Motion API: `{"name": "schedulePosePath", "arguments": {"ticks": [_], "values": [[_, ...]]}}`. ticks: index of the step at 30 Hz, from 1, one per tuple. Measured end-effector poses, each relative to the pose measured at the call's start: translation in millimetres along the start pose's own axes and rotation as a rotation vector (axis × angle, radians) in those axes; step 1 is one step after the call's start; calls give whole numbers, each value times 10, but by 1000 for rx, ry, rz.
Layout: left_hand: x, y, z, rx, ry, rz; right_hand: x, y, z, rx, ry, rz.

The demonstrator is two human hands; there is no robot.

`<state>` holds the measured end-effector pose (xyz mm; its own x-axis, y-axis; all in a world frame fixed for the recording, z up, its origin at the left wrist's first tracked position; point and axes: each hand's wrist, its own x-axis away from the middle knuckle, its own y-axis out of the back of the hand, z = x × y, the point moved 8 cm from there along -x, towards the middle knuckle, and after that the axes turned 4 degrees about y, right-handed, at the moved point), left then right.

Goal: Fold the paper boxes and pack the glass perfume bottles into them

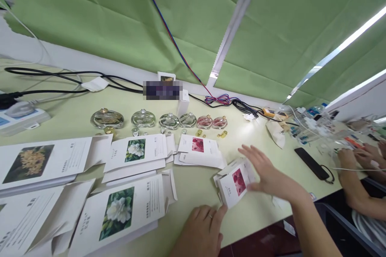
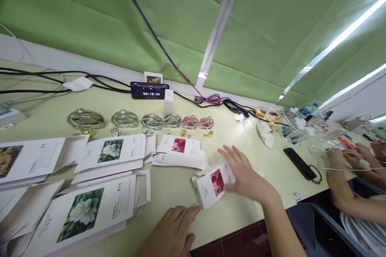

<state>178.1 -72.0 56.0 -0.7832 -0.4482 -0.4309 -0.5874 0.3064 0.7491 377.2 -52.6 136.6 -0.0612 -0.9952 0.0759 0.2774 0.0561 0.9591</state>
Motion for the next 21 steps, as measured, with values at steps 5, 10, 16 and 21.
{"name": "schedulePosePath", "arguments": {"ticks": [5, 10, 16, 21], "values": [[-56, 176, -52, 52, 22, 13, 281, -513, 205, 96, -84, 131], [13, 347, 27, 207, 128, -90, 476, -402, 260, -105, -1, 113], [55, 592, 167, 366, 201, -241, 401, -553, 679, -984, 313, -135], [35, 722, 352, 318, 267, -494, 197, -957, 914, -1057, 245, -355]]}}
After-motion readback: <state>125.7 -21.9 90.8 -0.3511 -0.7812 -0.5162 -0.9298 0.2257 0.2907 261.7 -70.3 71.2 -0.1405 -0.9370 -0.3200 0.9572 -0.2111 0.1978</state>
